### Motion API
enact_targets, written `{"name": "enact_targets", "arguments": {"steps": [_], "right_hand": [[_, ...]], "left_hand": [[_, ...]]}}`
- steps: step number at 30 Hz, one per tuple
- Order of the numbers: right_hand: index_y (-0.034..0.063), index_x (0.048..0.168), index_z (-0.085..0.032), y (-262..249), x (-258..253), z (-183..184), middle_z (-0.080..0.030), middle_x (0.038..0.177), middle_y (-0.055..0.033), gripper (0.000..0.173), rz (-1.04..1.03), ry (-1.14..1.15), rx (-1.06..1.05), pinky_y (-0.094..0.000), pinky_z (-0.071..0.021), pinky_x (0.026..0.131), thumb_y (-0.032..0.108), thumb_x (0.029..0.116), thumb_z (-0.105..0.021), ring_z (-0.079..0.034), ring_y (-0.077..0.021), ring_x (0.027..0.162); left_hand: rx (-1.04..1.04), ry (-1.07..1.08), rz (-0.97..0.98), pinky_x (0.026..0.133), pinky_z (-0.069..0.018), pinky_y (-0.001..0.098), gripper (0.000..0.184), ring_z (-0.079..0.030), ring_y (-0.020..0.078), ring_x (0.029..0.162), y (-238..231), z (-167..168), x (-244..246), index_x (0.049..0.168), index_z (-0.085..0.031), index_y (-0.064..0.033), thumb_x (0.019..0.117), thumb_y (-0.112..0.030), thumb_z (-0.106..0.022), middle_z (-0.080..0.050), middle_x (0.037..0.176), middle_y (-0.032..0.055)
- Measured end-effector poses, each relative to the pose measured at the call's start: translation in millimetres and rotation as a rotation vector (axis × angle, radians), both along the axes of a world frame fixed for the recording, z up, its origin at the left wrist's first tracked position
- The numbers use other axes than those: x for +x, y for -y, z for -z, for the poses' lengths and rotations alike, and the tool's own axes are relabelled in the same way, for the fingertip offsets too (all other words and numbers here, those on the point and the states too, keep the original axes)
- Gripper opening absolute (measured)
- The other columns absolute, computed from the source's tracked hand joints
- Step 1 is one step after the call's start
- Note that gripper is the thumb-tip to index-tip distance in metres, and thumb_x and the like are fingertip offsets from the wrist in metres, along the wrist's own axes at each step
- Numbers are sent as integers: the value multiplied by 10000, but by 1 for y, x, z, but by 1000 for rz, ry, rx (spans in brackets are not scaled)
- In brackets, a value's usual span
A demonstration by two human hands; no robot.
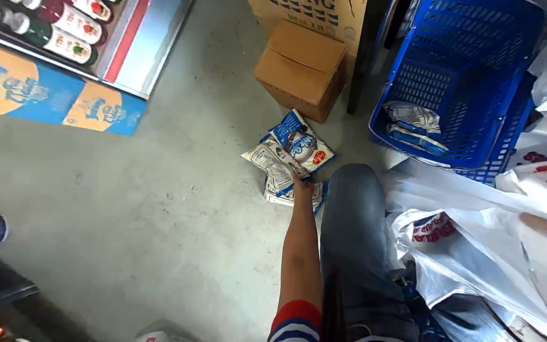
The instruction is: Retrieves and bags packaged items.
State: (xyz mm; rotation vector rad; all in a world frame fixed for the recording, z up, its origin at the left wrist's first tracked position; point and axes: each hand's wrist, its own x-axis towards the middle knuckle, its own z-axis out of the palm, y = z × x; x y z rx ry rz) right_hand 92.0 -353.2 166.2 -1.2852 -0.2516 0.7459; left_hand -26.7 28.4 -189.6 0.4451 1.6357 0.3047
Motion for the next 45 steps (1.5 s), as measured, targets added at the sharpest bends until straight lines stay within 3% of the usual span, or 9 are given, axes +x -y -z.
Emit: {"name": "enact_targets", "arguments": {"steps": [3, 12, 16, 19, 22, 25, 30, 37, 45], "right_hand": [[109, 1341, -642, 8, -2, 0, -645, 1375, 27, 408, 39, -14, -23, -242, -483, 1059, 229, 952, -633, -603, -73, 1240], [128, 1293, -689, 13, 5, 7, -658, 1363, 9, 348, 87, -41, 63, -253, -473, 1077, 167, 966, -578, -596, -93, 1265], [112, 1251, -688, 9, 11, 6, -682, 1318, 10, 330, 131, -45, 6, -251, -485, 1068, 127, 947, -561, -612, -85, 1239], [154, 1190, -711, 1, 15, 4, -726, 1210, 57, 289, 157, -26, -9, -212, -514, 1013, 104, 946, -564, -656, -36, 1137], [156, 1149, -730, -4, 18, 4, -747, 1143, 57, 265, 186, -20, 33, -199, -544, 959, 90, 949, -570, -683, -24, 1065], [142, 1233, -710, -3, 19, 4, -720, 1238, 24, 292, 139, -38, 93, -225, -519, 1017, 138, 970, -584, -659, -61, 1150], [201, 1041, -755, 2, 8, -3, -771, 1000, 85, 251, 322, -87, 8, -161, -582, 833, 58, 943, -573, -709, 13, 919], [208, 1032, -764, 15, 9, 6, -769, 970, 87, 197, 342, -112, 32, -163, -585, 817, 101, 929, -634, -710, 15, 885], [186, 1072, -757, 15, 8, 8, -771, 1003, 64, 198, 319, -120, 97, -177, -591, 833, 107, 937, -635, -717, -6, 918]], "left_hand": [[189, -172, 85, 836, -517, 443, 625, -582, 302, 958, 0, 7, 3, 1403, -438, 86, 1116, -453, -306, -557, 1209, 272], [514, 128, 170, 945, -535, 458, 450, -573, 310, 1195, -38, -156, -45, 1465, -332, 78, 1105, -191, -329, -458, 1416, 260], [599, 283, 271, 803, -610, 329, 298, -711, 115, 887, 0, -241, -107, 1159, -540, -57, 1058, -194, -296, -717, 968, 25], [625, 516, 299, 732, -614, 254, 154, -733, 49, 798, 21, -276, -144, 943, -766, -192, 869, -300, -684, -769, 858, -27], [537, 664, 443, 786, -613, 235, 306, -733, 31, 873, 33, -284, -162, 1073, -776, -231, 785, -327, -816, -777, 962, -44], [443, 569, 554, 749, -611, 216, 345, -726, 18, 834, 43, -284, -152, 1008, -760, -240, 687, -296, -872, -773, 919, -50], [418, 623, 927, 685, -576, 143, 130, -693, -72, 756, 13, -242, -151, 944, -795, -370, 815, -384, -786, -763, 864, -162], [318, 519, 879, 735, -615, 224, 303, -731, 22, 803, -5, -219, -144, 1037, -774, -274, 770, -405, -826, -779, 927, -68], [253, 216, 936, 675, -616, 228, 750, -725, 37, 731, 0, -230, -121, 1057, -641, -148, 578, -675, -877, -748, 817, -81]]}}
